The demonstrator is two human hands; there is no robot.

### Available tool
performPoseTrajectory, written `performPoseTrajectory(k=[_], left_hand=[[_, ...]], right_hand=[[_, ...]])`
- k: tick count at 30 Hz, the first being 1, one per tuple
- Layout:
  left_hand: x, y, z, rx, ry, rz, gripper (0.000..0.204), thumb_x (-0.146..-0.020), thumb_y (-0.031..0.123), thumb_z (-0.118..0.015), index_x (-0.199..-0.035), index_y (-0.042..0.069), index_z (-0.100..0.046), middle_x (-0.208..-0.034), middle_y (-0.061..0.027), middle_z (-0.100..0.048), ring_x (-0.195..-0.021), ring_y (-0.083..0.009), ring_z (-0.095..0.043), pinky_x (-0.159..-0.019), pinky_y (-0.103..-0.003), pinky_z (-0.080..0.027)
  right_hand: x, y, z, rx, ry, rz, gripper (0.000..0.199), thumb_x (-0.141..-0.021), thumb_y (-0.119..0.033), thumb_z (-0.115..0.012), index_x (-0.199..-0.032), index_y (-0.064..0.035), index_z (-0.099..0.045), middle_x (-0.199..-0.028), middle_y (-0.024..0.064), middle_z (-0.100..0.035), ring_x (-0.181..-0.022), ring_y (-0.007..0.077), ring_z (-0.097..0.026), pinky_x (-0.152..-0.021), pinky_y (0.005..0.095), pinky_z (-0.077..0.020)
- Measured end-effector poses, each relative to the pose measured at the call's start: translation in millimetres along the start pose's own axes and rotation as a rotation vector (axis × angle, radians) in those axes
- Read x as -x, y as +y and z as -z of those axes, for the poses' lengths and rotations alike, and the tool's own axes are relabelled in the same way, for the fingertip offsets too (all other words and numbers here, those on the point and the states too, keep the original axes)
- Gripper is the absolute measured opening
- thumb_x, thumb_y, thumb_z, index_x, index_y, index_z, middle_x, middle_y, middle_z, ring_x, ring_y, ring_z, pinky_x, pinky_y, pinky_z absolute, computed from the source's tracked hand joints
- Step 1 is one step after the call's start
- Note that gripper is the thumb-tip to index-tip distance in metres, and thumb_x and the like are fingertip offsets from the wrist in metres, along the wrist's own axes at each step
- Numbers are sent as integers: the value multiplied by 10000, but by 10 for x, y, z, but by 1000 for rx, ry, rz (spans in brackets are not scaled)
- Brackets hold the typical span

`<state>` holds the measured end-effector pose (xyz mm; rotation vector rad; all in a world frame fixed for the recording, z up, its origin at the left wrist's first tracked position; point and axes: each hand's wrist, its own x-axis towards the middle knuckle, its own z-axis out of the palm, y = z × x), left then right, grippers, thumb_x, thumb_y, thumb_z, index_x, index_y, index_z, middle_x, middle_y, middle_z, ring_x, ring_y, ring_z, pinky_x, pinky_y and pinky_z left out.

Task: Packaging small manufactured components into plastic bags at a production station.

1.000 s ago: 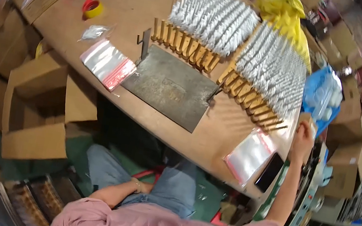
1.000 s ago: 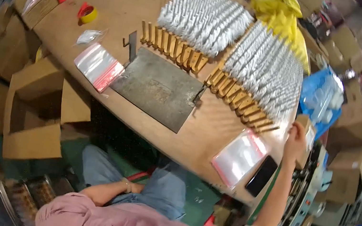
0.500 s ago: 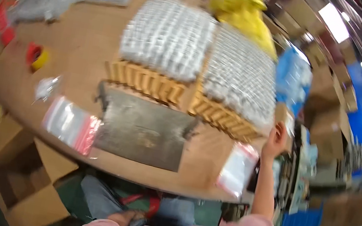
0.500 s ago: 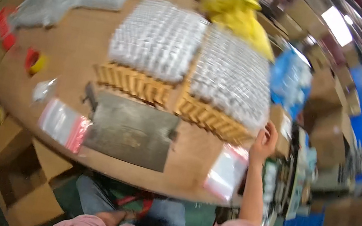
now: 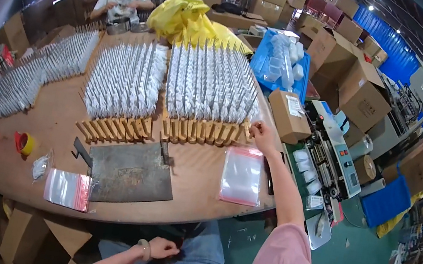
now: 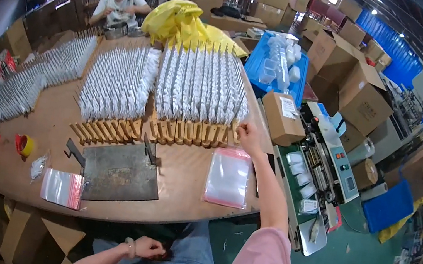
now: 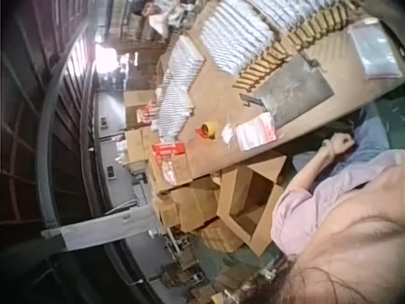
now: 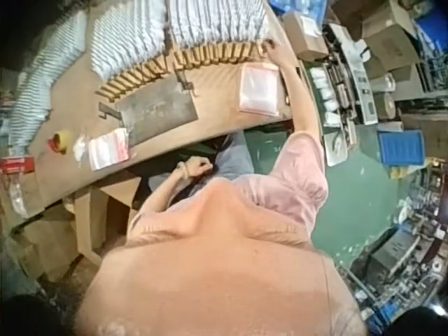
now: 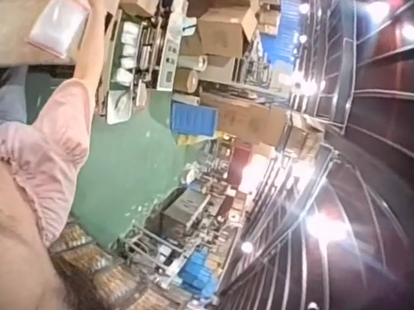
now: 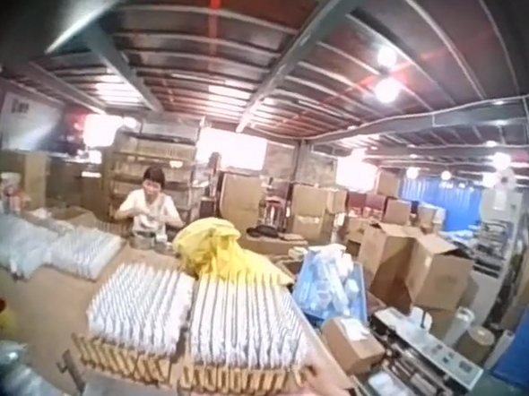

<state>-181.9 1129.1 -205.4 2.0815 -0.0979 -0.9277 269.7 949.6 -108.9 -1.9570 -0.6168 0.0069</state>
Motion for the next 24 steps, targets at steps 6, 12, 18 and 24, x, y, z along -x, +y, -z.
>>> performPoseTrajectory(k=[6,12,18,24], left_hand=[[-830,1616,908,807,272,-473,238,-950,267,-479,-969,61,-597,-829,6,-583,-712,-81,-510,-615,-205,-404],[-1789,2293,1744,1436,353,-207,401,-931,431,-436,-1144,98,-502,-996,-109,-587,-782,-192,-591,-681,-360,-493],[-1548,1873,1433,1241,425,-249,298,-914,376,-500,-1057,114,-495,-747,-61,-575,-526,-173,-549,-399,-301,-430],[358,1163,1246,1058,337,-187,317,-923,310,-519,-1177,121,-535,-741,-10,-550,-575,-83,-523,-406,-213,-395]], right_hand=[[-54,-205,640,-25,39,73,72,-872,-47,-536,-843,3,-579,-700,78,-635,-592,100,-607,-534,235,-467],[801,-831,526,-61,-14,155,122,-822,-100,-609,-783,13,-589,-649,118,-639,-563,181,-631,-526,295,-481],[1553,-1584,521,223,10,506,99,-786,-97,-631,-860,-32,-621,-776,132,-640,-737,294,-630,-644,361,-501],[766,-1466,1044,805,278,737,427,-723,-117,-644,-1117,-11,-518,-1076,179,-563,-1030,306,-530,-873,400,-426]])
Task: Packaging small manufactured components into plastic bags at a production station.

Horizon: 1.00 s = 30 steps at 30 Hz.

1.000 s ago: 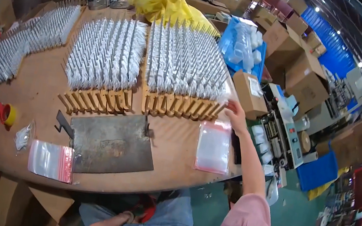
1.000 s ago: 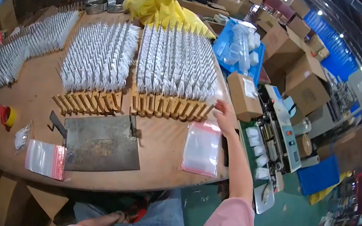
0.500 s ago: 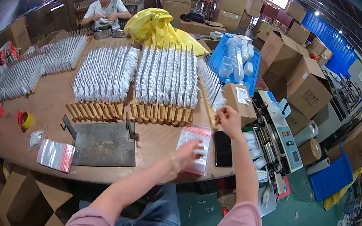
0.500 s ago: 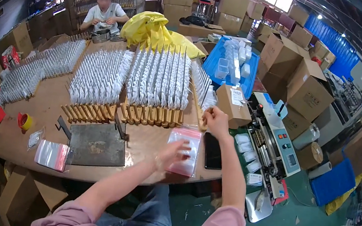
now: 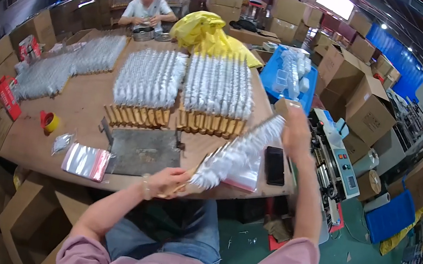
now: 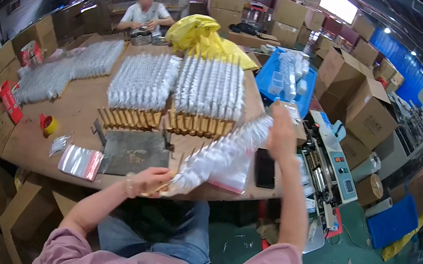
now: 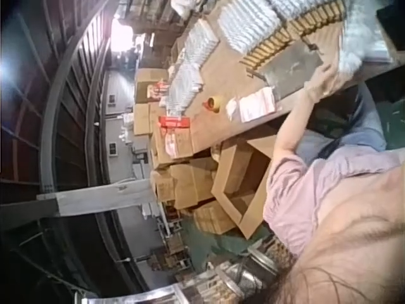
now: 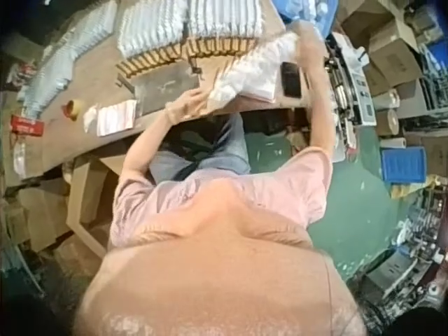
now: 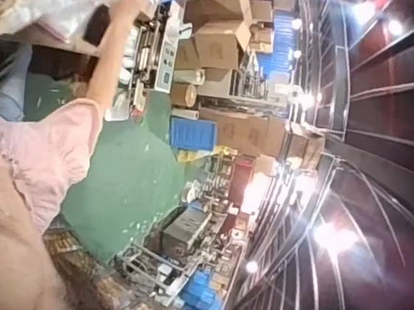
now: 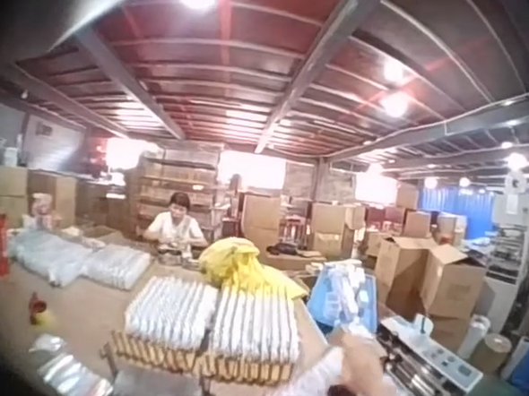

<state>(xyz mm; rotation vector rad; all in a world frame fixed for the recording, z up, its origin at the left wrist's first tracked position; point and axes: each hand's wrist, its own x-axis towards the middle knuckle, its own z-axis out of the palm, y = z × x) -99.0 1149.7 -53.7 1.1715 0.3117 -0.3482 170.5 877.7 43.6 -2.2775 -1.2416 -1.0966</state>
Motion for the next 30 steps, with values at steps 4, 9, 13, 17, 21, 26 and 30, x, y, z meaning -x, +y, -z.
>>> performPoseTrajectory(k=[4,9,13,17,21,26,30], left_hand=[[882,180,693,-151,-68,100,328,-930,267,-515,-1217,107,-517,-705,-13,-535,-488,-82,-484,-388,-207,-372],[1454,363,1428,-277,-129,177,369,-927,251,-519,-1250,72,-505,-672,-15,-540,-434,-81,-452,-372,-210,-355],[1484,520,2023,-378,-189,135,349,-918,249,-532,-1199,43,-551,-667,-14,-566,-452,-75,-465,-386,-208,-365],[1198,528,3071,-617,309,163,280,-842,328,-617,-938,75,-690,-755,-9,-635,-604,-89,-561,-462,-244,-441],[1349,196,3767,-674,910,-263,268,-826,307,-606,-737,67,-684,-660,-43,-638,-560,-157,-601,-518,-328,-484],[1697,13,2623,-1018,1179,-591,379,-889,339,-514,-732,29,-665,-584,-102,-612,-536,-223,-613,-550,-362,-474],[1537,-312,2003,-576,930,-337,418,-913,353,-475,-742,17,-658,-553,-97,-591,-520,-203,-588,-532,-341,-445]], right_hand=[[-213,103,35,63,-617,165,344,-743,-228,-663,-1032,-65,-571,-910,183,-611,-889,327,-590,-763,417,-464],[-638,-923,546,-170,-950,27,243,-762,-316,-664,-811,-82,-624,-715,161,-638,-698,319,-626,-651,392,-490],[-539,-1274,338,-296,-1150,-82,284,-784,-342,-628,-748,-60,-640,-702,152,-641,-670,338,-617,-648,398,-486],[-273,-1686,-84,-328,-1086,-159,304,-809,-342,-564,-764,-61,-670,-689,149,-635,-651,367,-608,-654,425,-485],[-351,-2160,-297,-174,-1020,-96,311,-812,-326,-532,-743,-56,-671,-694,178,-625,-668,372,-611,-651,442,-485],[-227,-2234,-216,-87,-840,-168,327,-828,-313,-516,-690,-47,-648,-689,189,-621,-655,367,-607,-642,461,-482],[91,-2306,-329,-76,-655,-169,327,-847,-299,-530,-660,-43,-609,-683,185,-608,-622,366,-590,-614,457,-474]])
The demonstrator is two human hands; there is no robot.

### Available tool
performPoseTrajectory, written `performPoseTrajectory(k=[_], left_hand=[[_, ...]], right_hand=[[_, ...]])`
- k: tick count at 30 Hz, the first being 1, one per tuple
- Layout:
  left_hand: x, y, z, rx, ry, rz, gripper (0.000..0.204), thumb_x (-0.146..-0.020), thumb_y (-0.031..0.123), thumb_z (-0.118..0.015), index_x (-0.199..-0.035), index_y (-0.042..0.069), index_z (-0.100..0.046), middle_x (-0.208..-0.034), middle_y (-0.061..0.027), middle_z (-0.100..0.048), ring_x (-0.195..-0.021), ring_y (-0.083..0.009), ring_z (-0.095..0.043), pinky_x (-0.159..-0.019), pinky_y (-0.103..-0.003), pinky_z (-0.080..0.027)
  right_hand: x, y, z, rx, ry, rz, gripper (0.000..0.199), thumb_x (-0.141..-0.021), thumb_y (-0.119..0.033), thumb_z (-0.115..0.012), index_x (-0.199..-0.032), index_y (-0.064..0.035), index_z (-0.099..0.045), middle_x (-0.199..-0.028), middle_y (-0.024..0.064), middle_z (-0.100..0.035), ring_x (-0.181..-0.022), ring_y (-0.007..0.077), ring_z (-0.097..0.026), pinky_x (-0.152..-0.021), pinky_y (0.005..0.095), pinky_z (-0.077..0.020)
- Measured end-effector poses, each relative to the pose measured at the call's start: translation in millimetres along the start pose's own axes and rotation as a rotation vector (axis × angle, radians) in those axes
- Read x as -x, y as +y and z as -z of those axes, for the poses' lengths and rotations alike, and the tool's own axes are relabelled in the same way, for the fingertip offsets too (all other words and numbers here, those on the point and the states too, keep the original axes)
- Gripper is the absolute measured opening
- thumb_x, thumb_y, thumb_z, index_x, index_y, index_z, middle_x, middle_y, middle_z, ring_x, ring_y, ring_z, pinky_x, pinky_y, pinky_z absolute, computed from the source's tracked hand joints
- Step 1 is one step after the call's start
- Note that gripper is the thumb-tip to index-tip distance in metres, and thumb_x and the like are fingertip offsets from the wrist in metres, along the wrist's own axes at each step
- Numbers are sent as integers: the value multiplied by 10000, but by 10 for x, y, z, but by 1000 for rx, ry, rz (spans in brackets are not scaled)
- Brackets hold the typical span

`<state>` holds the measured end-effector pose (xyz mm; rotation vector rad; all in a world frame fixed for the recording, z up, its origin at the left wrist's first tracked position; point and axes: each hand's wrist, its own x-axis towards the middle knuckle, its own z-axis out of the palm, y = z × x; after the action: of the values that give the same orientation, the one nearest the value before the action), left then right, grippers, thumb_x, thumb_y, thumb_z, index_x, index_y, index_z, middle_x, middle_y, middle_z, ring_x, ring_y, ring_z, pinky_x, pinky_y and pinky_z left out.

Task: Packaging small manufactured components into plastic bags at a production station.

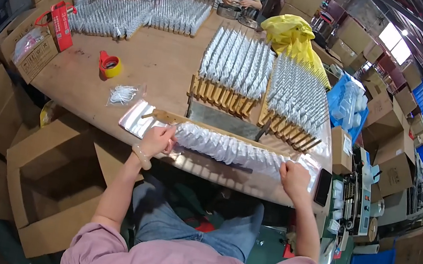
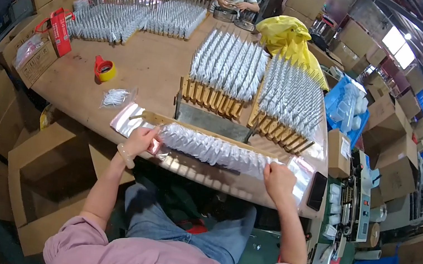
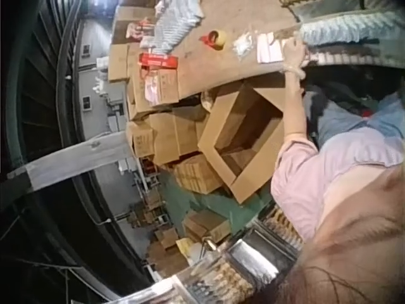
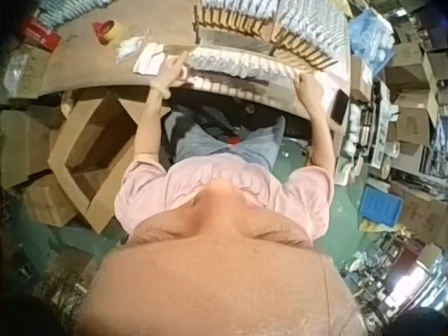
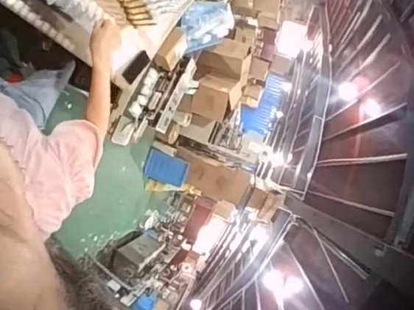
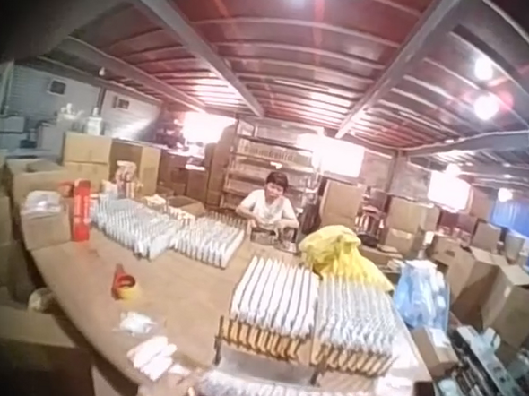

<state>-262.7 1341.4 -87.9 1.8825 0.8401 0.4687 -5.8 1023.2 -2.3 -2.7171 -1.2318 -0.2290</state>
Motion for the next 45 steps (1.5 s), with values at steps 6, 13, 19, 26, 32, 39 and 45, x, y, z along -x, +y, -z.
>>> performPoseTrajectory(k=[6,13,19,26,32,39,45], left_hand=[[175,-172,-338,47,230,134,428,-920,345,-440,-782,-2,-649,-581,-134,-595,-536,-259,-599,-542,-359,-439],[442,-178,-523,99,578,-75,411,-924,293,-408,-717,-9,-595,-563,-140,-556,-529,-268,-569,-526,-375,-418],[524,46,-387,6,602,-126,408,-927,271,-394,-687,-8,-569,-544,-137,-533,-514,-271,-552,-519,-371,-412],[323,419,-156,116,529,-91,445,-934,293,-387,-661,-3,-575,-538,-128,-545,-545,-264,-571,-542,-370,-419],[-221,228,-91,80,543,-149,467,-934,319,-391,-665,-5,-592,-541,-128,-558,-551,-264,-575,-551,-375,-421],[-234,-121,-36,51,493,-50,484,-931,351,-398,-677,-3,-610,-550,-131,-569,-555,-271,-578,-553,-375,-429],[-100,-427,247,-94,444,-92,358,-895,298,-518,-729,6,-643,-622,-98,-604,-563,-250,-568,-562,-362,-442]], right_hand=[[242,-25,-527,-115,330,-3,247,-862,-238,-563,-681,-70,-545,-696,152,-547,-588,366,-562,-516,439,-455],[268,46,-844,-215,499,60,211,-844,-219,-595,-695,-85,-528,-716,119,-521,-565,342,-543,-472,431,-442],[232,0,-893,-212,521,88,221,-848,-213,-596,-686,-82,-521,-711,120,-518,-578,341,-544,-477,433,-436],[63,-80,-504,-227,569,38,237,-856,-227,-587,-680,-79,-530,-705,120,-522,-568,346,-542,-482,439,-437],[-213,-223,-463,-170,609,16,255,-851,-209,-597,-656,-68,-511,-679,121,-517,-571,334,-536,-487,421,-427],[-405,-291,-496,-77,494,29,255,-872,-258,-555,-693,-75,-547,-728,139,-541,-590,351,-575,-509,436,-473],[-165,-169,-672,-57,403,35,170,-844,-227,-586,-763,-80,-564,-754,153,-553,-623,348,-586,-531,443,-477]])
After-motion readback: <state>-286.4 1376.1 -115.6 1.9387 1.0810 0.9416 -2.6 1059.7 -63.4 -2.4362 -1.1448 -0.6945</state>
